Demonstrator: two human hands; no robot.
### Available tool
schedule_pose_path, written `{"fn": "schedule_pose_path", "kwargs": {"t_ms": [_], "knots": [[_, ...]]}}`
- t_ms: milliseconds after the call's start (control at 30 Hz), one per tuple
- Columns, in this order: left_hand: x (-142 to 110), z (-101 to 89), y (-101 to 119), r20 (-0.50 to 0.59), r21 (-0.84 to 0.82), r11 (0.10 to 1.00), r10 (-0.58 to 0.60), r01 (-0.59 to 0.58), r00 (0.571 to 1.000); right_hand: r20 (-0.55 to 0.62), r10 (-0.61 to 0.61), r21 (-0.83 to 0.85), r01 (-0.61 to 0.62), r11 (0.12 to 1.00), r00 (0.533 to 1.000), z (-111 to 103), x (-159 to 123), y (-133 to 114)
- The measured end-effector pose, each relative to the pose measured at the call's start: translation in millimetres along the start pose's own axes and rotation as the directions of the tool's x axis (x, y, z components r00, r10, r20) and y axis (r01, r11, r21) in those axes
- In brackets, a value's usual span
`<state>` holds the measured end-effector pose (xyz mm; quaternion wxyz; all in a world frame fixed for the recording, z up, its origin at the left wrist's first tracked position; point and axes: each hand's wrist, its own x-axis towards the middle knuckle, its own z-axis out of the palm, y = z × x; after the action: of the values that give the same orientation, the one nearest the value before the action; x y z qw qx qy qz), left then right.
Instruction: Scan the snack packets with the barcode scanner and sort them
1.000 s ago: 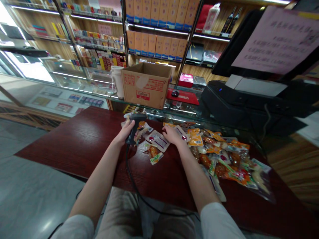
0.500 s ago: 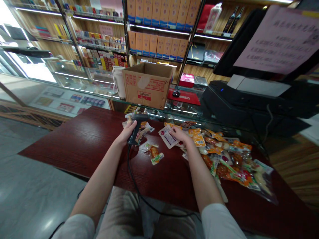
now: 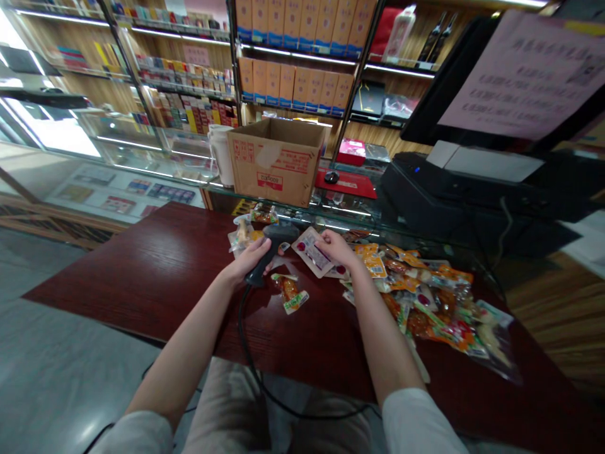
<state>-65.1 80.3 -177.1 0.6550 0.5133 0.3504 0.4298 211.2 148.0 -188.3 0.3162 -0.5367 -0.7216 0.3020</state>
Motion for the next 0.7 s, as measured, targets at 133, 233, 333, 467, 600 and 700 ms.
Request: {"fn": "schedule_pose_path", "kwargs": {"t_ms": [133,233,333,467,600,700], "knots": [[0.1,6.7,-2.2,0.050,0.045,0.999,-0.013,0.011,0.999,0.020,0.006,-0.041,-0.005,0.999,1.000,-1.3,-3.3,-10.8],[1.8,9.5,-6.2,0.063,0.058,0.998,0.006,-0.010,0.998,-0.002,0.012,-0.111,-0.012,0.994,1.000,-1.7,-5.5,-17.3],[2.2,10.5,-7.6,0.052,0.046,0.999,0.023,-0.025,0.998,0.006,0.039,-0.056,-0.039,0.998,0.999,-1.4,-7.6,-20.8],[-1.2,9.9,-3.2,0.029,0.030,0.999,-0.025,0.024,0.999,0.007,0.017,-0.014,-0.017,1.000,1.000,-2.6,-8.8,-21.7],[-6.8,13.4,-0.4,0.094,0.011,0.993,-0.118,0.117,0.989,-0.060,0.066,-0.146,-0.074,0.987,0.996,-7.3,-7.2,-18.1],[-7.6,20.9,-5.4,0.152,-0.010,0.989,-0.142,0.146,0.978,-0.108,0.135,-0.263,-0.159,0.951,0.985,-12.1,-6.8,-13.2]]}}
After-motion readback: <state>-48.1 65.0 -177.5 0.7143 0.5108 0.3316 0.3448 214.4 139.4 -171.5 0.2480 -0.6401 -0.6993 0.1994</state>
